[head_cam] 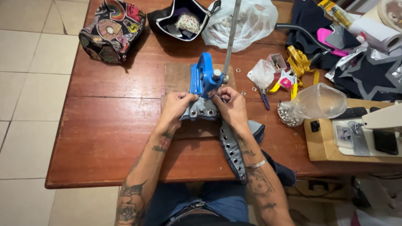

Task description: Installing metal eyelets into a denim garment using a manual hand press

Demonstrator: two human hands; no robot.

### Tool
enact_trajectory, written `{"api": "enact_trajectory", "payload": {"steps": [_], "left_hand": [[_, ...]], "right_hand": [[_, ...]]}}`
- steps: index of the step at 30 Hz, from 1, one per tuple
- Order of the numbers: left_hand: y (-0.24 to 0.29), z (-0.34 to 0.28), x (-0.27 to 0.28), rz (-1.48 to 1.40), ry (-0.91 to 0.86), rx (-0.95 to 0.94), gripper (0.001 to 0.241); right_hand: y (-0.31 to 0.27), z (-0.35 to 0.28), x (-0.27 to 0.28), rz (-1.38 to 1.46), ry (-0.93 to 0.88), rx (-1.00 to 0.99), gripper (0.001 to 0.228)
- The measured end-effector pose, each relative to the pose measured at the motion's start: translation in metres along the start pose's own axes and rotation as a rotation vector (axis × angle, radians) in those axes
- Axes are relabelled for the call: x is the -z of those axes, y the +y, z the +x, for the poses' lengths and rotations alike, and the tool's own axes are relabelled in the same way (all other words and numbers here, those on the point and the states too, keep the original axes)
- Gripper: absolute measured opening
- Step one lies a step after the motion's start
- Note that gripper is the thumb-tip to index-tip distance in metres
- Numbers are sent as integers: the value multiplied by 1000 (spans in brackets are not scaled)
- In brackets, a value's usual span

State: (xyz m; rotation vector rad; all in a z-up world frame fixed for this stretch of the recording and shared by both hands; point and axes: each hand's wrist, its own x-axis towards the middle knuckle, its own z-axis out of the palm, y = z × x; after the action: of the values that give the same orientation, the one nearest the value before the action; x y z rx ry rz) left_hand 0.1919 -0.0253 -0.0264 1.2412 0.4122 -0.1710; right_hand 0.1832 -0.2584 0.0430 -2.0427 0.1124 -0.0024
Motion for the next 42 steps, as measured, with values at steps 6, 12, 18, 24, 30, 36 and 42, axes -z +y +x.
{"api": "enact_trajectory", "payload": {"steps": [6, 12, 18, 24, 30, 36, 42], "left_hand": [[12, -8, -5, -5, -36, -17, 18], [23, -10, 7, -3, -116, -4, 26], [26, -14, 8, -1, -135, 7, 27], [14, -8, 11, -22, -139, 5, 27], [9, 5, 11, -26, -144, -4, 28], [5, 9, 12, -32, -148, -8, 28], [3, 10, 10, -21, -158, -21, 30]], "right_hand": [[-21, -11, 5, -50, 54, -2, 25], [-26, -13, 10, -56, 49, 16, 31], [-28, -3, 19, -12, 14, 54, 25], [17, 64, 60, -259, 114, 109, 28], [80, 150, 41, -426, 115, 78, 52], [100, 164, 47, -478, 74, 3, 45], [21, 73, 68, -463, 201, 330, 15]]}}
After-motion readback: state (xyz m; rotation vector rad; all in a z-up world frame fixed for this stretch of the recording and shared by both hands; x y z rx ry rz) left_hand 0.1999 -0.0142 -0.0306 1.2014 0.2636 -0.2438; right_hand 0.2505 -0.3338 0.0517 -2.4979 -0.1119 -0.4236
